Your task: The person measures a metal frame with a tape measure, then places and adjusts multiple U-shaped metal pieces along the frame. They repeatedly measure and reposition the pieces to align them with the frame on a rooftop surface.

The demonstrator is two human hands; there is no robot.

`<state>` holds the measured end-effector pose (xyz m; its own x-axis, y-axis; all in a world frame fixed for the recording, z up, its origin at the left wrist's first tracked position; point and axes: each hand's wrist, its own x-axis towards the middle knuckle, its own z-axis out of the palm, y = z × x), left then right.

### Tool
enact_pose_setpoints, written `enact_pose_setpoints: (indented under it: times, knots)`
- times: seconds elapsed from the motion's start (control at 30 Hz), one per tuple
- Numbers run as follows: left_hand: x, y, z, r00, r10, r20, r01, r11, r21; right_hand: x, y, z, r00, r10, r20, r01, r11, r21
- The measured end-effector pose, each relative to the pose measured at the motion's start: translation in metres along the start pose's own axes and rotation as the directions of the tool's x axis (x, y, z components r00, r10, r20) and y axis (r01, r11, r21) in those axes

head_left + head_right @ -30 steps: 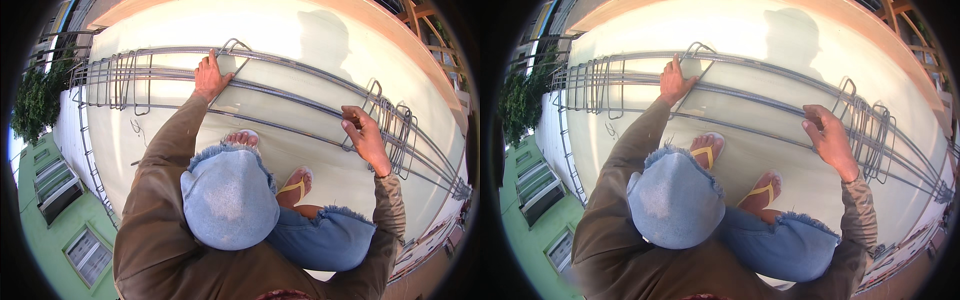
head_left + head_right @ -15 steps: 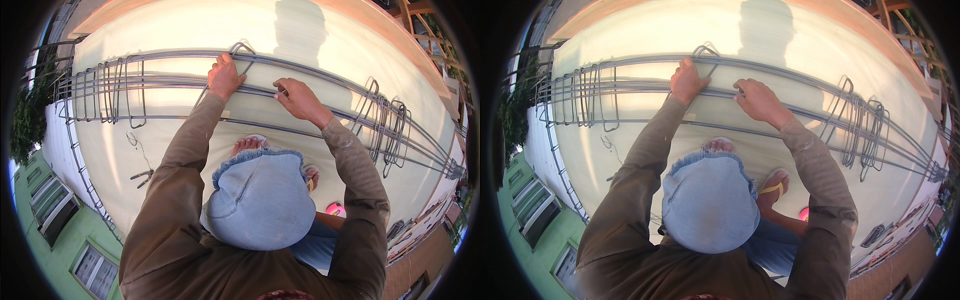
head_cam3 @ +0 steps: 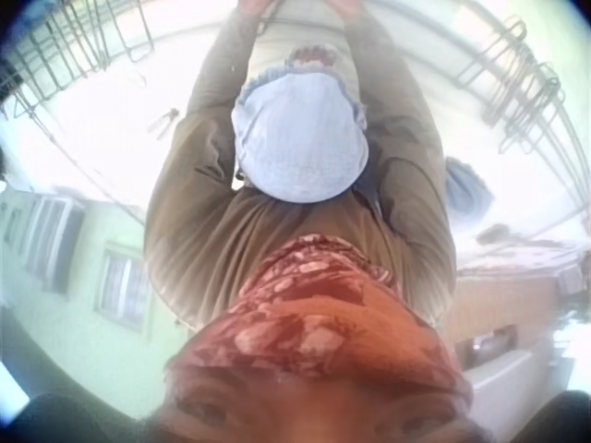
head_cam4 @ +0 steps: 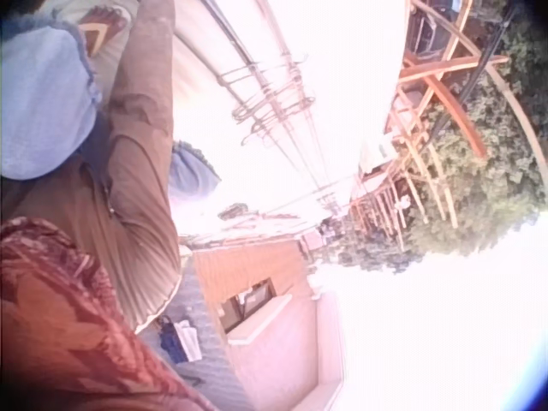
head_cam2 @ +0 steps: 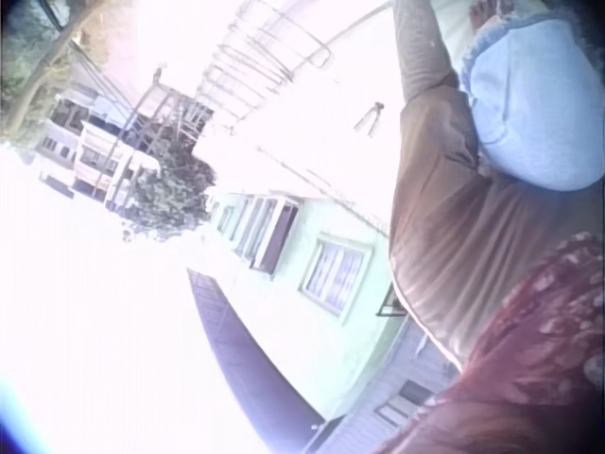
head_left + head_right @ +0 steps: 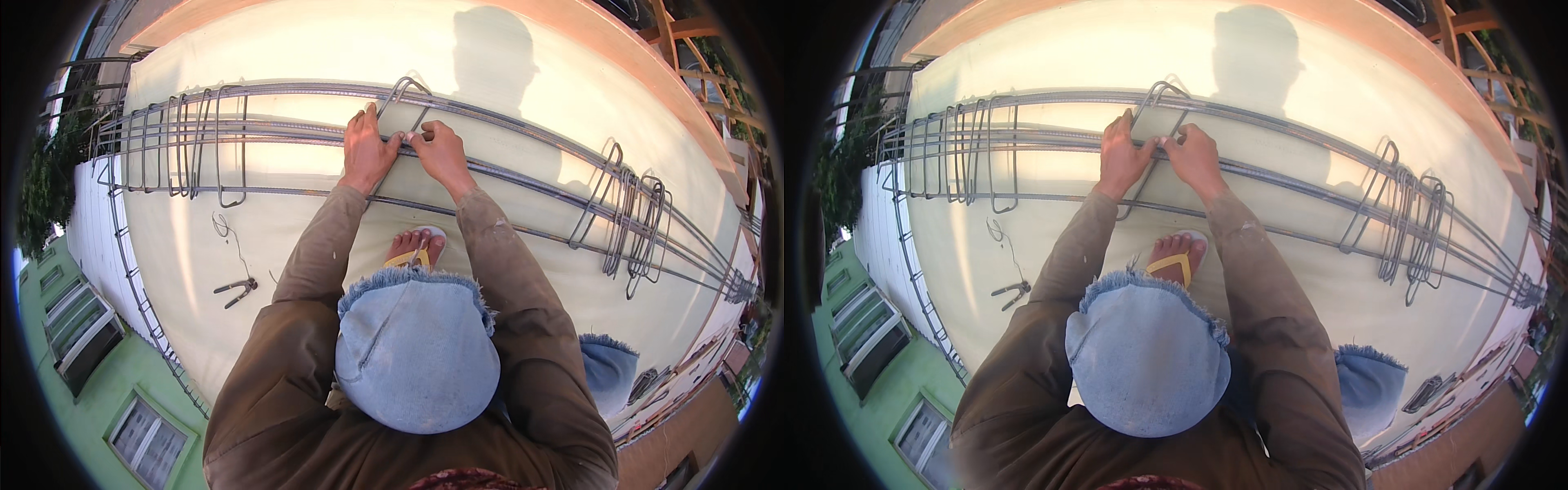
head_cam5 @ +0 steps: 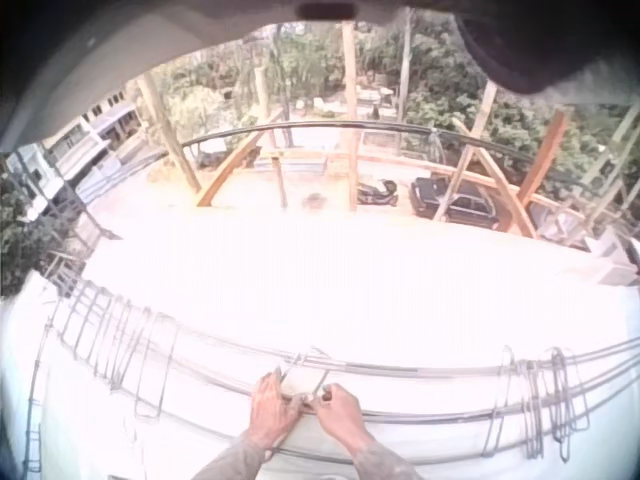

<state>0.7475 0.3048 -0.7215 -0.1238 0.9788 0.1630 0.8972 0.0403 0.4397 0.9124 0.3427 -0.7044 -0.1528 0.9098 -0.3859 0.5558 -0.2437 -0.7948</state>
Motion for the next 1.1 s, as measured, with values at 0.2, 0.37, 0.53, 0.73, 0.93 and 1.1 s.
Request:
enact_pose_setpoints:
  times: [0.2,0.37,0.53,0.73,0.93,1.1]
  knots:
    - [-0.059,-0.025,-0.043,0.960,-0.248,0.128,0.249,0.968,0.013,-0.029,-0.003,0.010,0.915,0.216,0.341,-0.193,0.976,-0.099]
    - [-0.067,-0.021,-0.042,0.938,-0.228,0.260,0.298,0.914,-0.275,-0.060,-0.011,0.047,0.971,0.201,0.131,-0.222,0.960,0.172]
    - [-0.078,0.005,-0.039,0.902,-0.074,0.426,0.226,0.921,-0.318,-0.063,-0.011,0.053,0.957,0.280,0.081,-0.291,0.918,0.268]
    - [-0.078,0.016,-0.025,0.925,-0.316,0.209,0.379,0.753,-0.538,-0.047,-0.022,0.052,0.980,-0.064,0.190,0.022,0.977,0.213]
    - [-0.059,-0.033,-0.043,0.908,-0.399,-0.124,0.352,0.890,-0.288,-0.037,-0.021,0.033,0.958,-0.216,0.187,0.206,0.976,0.068]
    - [-0.039,-0.101,-0.071,0.663,-0.701,-0.264,0.599,0.708,-0.374,-0.037,-0.011,0.012,0.979,-0.091,0.182,0.074,0.992,0.100]
